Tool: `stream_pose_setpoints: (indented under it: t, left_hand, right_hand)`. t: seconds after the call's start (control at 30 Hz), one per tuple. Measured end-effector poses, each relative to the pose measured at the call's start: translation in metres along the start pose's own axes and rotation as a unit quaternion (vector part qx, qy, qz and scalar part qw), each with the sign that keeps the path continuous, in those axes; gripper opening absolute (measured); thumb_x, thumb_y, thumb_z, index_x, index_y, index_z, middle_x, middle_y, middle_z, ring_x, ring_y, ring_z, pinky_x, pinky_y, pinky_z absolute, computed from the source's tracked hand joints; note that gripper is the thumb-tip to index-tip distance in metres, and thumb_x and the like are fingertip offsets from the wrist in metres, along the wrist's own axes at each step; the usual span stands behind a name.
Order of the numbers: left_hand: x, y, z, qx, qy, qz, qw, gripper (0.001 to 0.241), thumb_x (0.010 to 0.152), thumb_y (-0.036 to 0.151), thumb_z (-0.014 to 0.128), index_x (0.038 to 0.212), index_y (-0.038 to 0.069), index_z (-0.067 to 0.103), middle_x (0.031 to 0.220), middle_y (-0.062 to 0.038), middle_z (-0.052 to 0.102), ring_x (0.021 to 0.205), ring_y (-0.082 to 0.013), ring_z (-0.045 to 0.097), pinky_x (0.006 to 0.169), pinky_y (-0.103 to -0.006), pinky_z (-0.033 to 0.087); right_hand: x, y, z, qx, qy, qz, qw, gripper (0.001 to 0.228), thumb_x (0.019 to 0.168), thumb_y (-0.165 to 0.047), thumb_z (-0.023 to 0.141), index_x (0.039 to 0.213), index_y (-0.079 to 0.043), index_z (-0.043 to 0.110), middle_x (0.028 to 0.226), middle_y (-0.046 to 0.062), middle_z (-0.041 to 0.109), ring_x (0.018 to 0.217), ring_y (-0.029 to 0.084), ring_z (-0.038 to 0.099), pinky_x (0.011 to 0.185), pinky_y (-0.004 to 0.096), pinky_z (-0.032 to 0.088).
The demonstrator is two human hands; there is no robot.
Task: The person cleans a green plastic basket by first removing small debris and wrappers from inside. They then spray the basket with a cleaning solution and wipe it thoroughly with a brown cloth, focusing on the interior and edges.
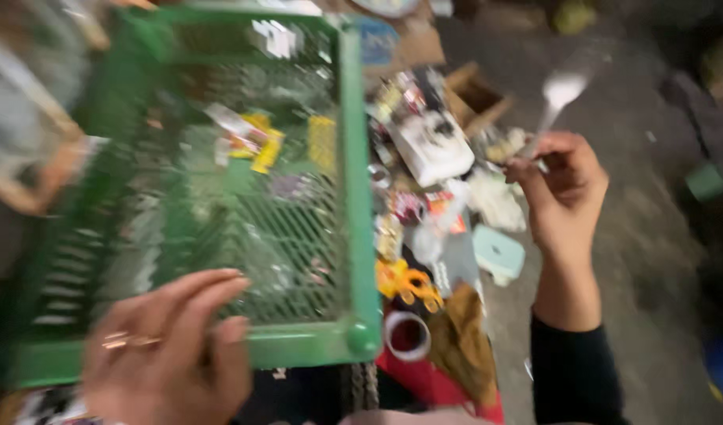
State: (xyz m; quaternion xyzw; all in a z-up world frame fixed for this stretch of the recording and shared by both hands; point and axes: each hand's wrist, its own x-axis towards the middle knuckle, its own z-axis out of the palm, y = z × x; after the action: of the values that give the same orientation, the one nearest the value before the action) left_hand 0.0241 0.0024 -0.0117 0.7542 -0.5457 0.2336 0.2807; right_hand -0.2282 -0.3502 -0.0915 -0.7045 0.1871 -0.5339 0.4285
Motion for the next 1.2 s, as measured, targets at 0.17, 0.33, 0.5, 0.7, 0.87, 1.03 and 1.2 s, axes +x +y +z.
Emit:
stream_pose_setpoints:
  t: [0.17,0.33,0.5,0.7,0.87,1.03,1.2]
  left_hand:
    - [-0.020,-0.018,0.013,0.023,-0.079,-0.012,0.997,0.025,0.104,0.027,0.058,0.112,0.013,0.077,0.109,-0.005,0.075,0.086,-0.0200,0.069,0.089,-0.0333,0.053]
    - [-0.041,-0.012,0.034,-0.074,-0.018,-0.078,0.994,0.032,0.116,0.032,0.050,0.116,0.009,0.073,0.116,-0.009,0.072,0.091,-0.0171,0.065,0.084,-0.0254,0.049]
    - [-0.019,-0.005,0.013,0.035,-0.044,-0.017,0.998,0.027,0.113,0.027,0.055,0.110,0.010,0.076,0.110,-0.005,0.074,0.095,-0.0181,0.070,0.091,-0.0302,0.052]
    - [0.004,0.028,0.002,-0.004,0.075,-0.051,0.996,0.011,0.096,0.018,0.067,0.098,0.013,0.076,0.103,-0.002,0.075,0.086,-0.0241,0.069,0.081,-0.0353,0.053]
    - [0.012,0.033,-0.005,-0.022,0.110,-0.059,0.992,0.008,0.086,0.018,0.069,0.091,0.013,0.074,0.098,0.000,0.074,0.086,-0.0247,0.068,0.081,-0.0384,0.052]
    - [0.013,0.032,-0.011,-0.039,0.117,-0.057,0.991,0.009,0.082,0.020,0.072,0.089,0.014,0.072,0.096,0.002,0.073,0.085,-0.0230,0.067,0.079,-0.0380,0.051]
    - [0.007,0.027,-0.013,-0.060,0.125,-0.053,0.989,0.011,0.079,0.022,0.074,0.088,0.015,0.071,0.096,0.003,0.073,0.085,-0.0224,0.067,0.076,-0.0376,0.050]
  right_hand:
    - [-0.136,0.149,-0.077,-0.087,0.138,0.282,0.946,0.037,0.086,0.002,0.068,0.122,-0.002,0.057,0.083,0.006,0.067,0.070,0.013,0.063,0.061,0.028,0.051]
    - [-0.250,0.265,-0.081,-0.221,0.030,0.364,0.904,0.041,0.076,-0.006,0.079,0.115,-0.003,0.066,0.087,0.010,0.075,0.076,0.017,0.072,0.068,0.033,0.058]
    - [-0.266,0.286,-0.052,-0.293,-0.024,0.252,0.922,0.025,0.075,-0.009,0.083,0.098,-0.005,0.076,0.087,0.010,0.075,0.076,0.024,0.073,0.071,0.036,0.059]
    - [-0.166,0.207,-0.031,-0.359,0.017,-0.005,0.933,0.031,0.075,0.001,0.070,0.104,-0.009,0.074,0.109,0.012,0.071,0.100,0.026,0.065,0.085,0.041,0.056]
    - [-0.059,0.070,-0.001,-0.218,0.099,-0.047,0.970,0.017,0.092,0.001,0.070,0.108,-0.003,0.069,0.120,0.015,0.064,0.109,0.020,0.063,0.079,0.029,0.057]
    - [0.000,-0.072,0.051,-0.212,0.002,-0.206,0.955,0.007,0.097,-0.001,0.075,0.101,-0.002,0.068,0.115,0.013,0.068,0.110,0.024,0.065,0.094,0.034,0.052]
    - [0.040,-0.142,0.115,-0.187,-0.184,-0.298,0.918,0.015,0.087,-0.003,0.076,0.101,-0.003,0.073,0.106,0.010,0.068,0.105,0.030,0.064,0.094,0.041,0.050]
